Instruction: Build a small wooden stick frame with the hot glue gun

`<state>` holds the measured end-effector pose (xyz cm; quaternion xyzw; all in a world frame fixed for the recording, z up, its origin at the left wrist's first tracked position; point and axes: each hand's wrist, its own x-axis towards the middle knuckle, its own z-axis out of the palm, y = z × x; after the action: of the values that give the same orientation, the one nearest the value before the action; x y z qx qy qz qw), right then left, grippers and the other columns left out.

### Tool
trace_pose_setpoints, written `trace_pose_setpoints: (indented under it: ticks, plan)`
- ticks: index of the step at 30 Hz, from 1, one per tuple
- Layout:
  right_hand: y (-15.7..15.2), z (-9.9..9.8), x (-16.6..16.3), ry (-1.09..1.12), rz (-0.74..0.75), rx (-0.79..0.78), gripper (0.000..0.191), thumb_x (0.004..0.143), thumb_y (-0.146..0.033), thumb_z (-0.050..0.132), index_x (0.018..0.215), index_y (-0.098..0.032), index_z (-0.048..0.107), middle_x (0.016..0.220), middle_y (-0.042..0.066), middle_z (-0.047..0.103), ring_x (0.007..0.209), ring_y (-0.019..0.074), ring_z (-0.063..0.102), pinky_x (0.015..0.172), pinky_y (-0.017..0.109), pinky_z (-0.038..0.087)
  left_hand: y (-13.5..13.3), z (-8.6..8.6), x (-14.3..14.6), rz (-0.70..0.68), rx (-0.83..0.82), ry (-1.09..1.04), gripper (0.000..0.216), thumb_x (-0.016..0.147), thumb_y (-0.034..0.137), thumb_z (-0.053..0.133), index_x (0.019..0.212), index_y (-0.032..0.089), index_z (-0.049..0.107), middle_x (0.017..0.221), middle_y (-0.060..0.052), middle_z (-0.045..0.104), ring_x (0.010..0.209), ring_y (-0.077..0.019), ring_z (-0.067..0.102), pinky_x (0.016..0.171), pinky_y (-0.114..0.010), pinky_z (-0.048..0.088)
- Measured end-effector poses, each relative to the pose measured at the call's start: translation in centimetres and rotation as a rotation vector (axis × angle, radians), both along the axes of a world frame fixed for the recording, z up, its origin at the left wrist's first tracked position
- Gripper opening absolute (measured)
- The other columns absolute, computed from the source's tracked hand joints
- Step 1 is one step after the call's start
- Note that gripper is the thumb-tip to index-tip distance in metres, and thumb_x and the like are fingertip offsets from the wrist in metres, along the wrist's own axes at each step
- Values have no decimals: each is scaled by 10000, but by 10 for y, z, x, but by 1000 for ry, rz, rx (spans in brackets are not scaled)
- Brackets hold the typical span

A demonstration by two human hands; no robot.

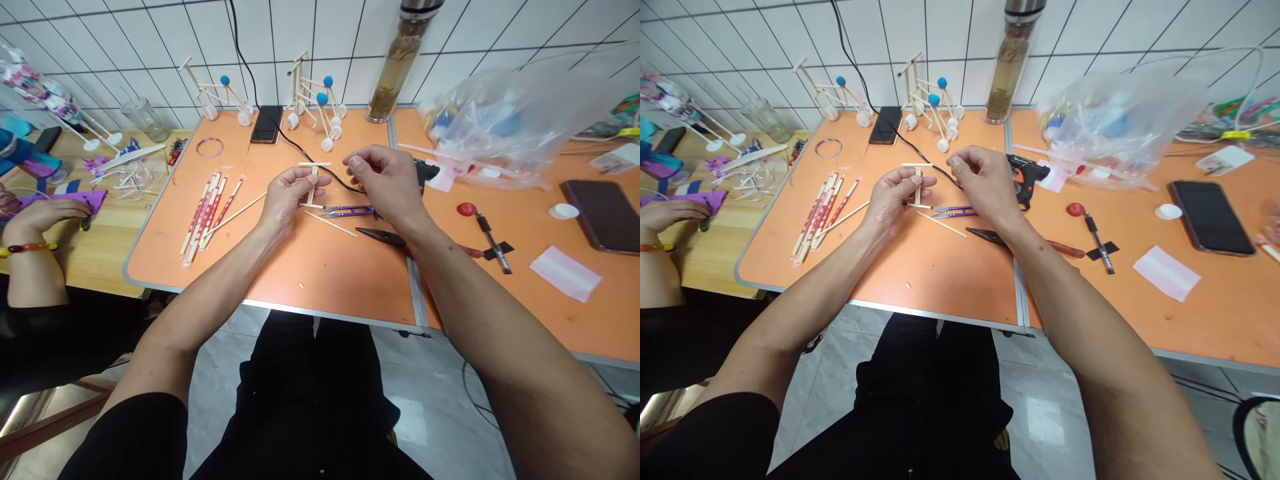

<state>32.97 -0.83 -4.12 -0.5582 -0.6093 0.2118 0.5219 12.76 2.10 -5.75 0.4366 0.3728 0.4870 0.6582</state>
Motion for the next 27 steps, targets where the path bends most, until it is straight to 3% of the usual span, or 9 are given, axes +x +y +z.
trace_pose_setpoints:
  ticks: [8,15,19,22,27]
  plan:
    - [0,-3,-6,-35,-17,27,166,933,-369,749,879,-223,804,769,13,731,719,194,624,726,360,496,10,1,-6,24,-61,-62,267,841,314,939,952,218,716,1007,-58,884,962,-209,858,847,-283,629]
    - [-2,1,-14,-38,24,5,148,893,-345,725,875,-220,804,863,40,803,784,208,667,747,354,508,18,-3,-10,40,-92,-101,212,826,277,922,942,217,754,1053,-31,878,865,-150,812,800,-257,603]
    - [-6,2,-21,60,72,-68,168,858,-366,765,903,-208,801,893,42,801,809,209,688,778,362,533,19,-3,-11,92,-120,-82,220,788,256,935,914,221,759,857,26,813,696,-107,718,708,-236,555]
    - [-7,-2,-28,201,147,-174,275,779,-373,856,988,-205,796,971,49,807,889,225,733,837,378,575,19,-3,-11,119,-129,-45,249,779,290,946,905,232,739,732,56,734,612,-106,653,678,-246,529]
    - [-10,-9,-39,421,195,-300,497,638,-315,970,1075,-219,753,1037,49,784,981,237,754,841,365,614,18,-1,-11,114,-114,-24,305,777,337,958,939,240,719,733,76,710,607,-94,642,674,-240,512]
